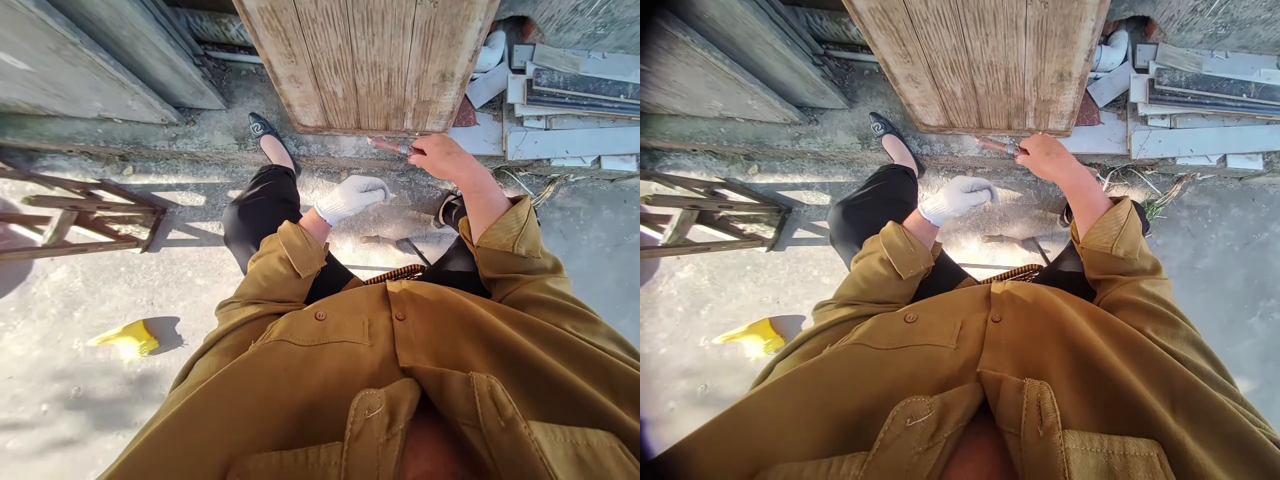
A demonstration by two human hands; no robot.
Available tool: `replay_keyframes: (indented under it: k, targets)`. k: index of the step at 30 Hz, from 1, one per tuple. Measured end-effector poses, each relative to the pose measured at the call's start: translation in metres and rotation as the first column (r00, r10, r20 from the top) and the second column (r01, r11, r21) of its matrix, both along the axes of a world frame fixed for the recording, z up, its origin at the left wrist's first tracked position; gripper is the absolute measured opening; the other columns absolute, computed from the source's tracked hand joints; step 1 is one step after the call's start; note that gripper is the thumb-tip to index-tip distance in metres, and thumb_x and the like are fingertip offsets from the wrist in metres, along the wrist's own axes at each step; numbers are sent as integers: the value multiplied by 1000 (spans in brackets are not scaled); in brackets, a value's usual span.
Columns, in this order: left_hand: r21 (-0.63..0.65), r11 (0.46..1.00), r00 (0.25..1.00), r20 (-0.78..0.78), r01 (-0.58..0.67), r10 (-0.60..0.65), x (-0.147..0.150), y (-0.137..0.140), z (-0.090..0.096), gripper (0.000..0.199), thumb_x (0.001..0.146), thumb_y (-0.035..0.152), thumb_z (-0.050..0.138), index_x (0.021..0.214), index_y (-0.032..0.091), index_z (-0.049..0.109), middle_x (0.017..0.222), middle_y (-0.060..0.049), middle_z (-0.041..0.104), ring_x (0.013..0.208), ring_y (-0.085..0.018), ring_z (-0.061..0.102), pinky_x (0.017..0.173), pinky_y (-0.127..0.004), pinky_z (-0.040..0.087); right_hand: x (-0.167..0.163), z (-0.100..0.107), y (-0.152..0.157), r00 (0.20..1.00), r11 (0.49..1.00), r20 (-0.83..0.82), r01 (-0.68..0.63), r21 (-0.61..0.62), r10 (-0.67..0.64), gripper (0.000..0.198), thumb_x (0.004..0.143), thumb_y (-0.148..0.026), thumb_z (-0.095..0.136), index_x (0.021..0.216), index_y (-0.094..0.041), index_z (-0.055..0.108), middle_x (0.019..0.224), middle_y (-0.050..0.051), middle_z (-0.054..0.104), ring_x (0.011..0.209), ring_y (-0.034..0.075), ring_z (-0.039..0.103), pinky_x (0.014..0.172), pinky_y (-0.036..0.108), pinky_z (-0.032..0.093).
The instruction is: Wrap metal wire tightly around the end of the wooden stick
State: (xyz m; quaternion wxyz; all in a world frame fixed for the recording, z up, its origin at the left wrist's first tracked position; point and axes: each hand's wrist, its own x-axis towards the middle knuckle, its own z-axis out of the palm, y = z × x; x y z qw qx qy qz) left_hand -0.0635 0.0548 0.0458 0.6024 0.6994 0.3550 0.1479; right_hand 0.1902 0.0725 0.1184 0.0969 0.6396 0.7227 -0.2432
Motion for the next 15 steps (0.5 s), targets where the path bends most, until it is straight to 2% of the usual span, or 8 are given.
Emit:
replay_keyframes:
  k: [4, 7, 11, 13, 15]
  targets:
    - [53, 997, 998, 3, -58, 58, -9, 7, -4, 18, 92, 26, 65, 86, 16, 79, 81, -3, 71, 73, -15, 60, 72, -27, 48, -12, -5, -4, 985, 984, 104, -126, -123, 139, 25, 111, -29, 65, 118, -13, 83, 108, 17, 78, 104, 31, 71, 90, 41, 51]
    - [48, 993, 993, 45, -109, 107, -14, 13, -3, 12, 91, 22, 69, 84, 18, 79, 84, -5, 73, 80, -19, 64, 76, -29, 52, -21, -2, -10, 956, 931, 108, -235, -281, 274, 18, 110, -26, 72, 113, -15, 86, 99, 12, 79, 91, 24, 68, 82, 37, 45]
    - [33, 991, 991, 19, -133, 133, -12, 21, 4, 8, 87, 15, 74, 81, 18, 78, 81, -6, 72, 89, -23, 67, 83, -32, 55, -32, 1, -20, 920, 822, -65, -376, -428, 387, 9, 106, -16, 78, 103, -10, 84, 81, 1, 71, 78, 12, 56, 77, 34, 35]
    - [29, 991, 992, 16, -128, 127, -8, 25, 0, 7, 88, 15, 74, 82, 17, 77, 81, -5, 72, 89, -23, 68, 83, -32, 55, -33, 3, -23, 906, 769, -204, -422, -480, 370, 10, 105, -11, 77, 96, -8, 81, 72, -4, 63, 74, 8, 51, 75, 31, 33]
    - [32, 990, 990, 20, -137, 136, -5, 29, -11, 8, 91, 15, 71, 87, 16, 76, 83, -5, 71, 84, -20, 67, 81, -31, 54, -30, 4, -23, 877, 751, -349, -468, -465, 331, 11, 103, -7, 75, 92, -11, 78, 68, -7, 58, 71, 7, 50, 73, 29, 33]
